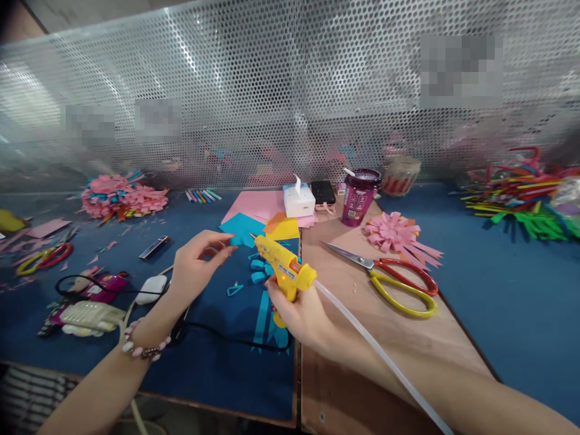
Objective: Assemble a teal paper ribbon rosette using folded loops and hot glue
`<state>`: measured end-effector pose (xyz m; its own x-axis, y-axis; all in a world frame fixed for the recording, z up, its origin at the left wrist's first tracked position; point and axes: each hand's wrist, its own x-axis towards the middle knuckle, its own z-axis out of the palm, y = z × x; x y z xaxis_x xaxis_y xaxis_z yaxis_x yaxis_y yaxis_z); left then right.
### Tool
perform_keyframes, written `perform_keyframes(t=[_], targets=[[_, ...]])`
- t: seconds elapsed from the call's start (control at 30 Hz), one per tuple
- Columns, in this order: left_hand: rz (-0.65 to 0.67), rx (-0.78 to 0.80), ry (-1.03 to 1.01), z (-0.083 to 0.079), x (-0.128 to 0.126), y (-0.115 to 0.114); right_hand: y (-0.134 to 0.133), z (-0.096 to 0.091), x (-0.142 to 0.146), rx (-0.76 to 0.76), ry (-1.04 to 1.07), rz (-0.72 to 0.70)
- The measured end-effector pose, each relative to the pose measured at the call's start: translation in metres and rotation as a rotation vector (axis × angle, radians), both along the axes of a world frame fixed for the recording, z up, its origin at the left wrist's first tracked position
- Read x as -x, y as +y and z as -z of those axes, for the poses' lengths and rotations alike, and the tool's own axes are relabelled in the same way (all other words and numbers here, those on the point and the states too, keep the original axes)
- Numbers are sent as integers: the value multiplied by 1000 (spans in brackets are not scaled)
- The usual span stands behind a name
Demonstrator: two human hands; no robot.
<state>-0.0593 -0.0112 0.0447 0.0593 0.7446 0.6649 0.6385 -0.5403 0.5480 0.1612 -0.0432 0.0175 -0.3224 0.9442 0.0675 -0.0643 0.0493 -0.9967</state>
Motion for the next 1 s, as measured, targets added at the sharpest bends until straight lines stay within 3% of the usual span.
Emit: perform_keyframes(t=[0.23, 0.7, 1.0], targets=[[11, -94, 69, -3, -3, -4, 3, 7, -1, -28, -123, -50], [34, -131, 97, 0, -5, -4, -3, 10, -3, 31, -120, -57], [31, -125, 122, 1, -3, -3, -1, 12, -3, -10, -130, -48]])
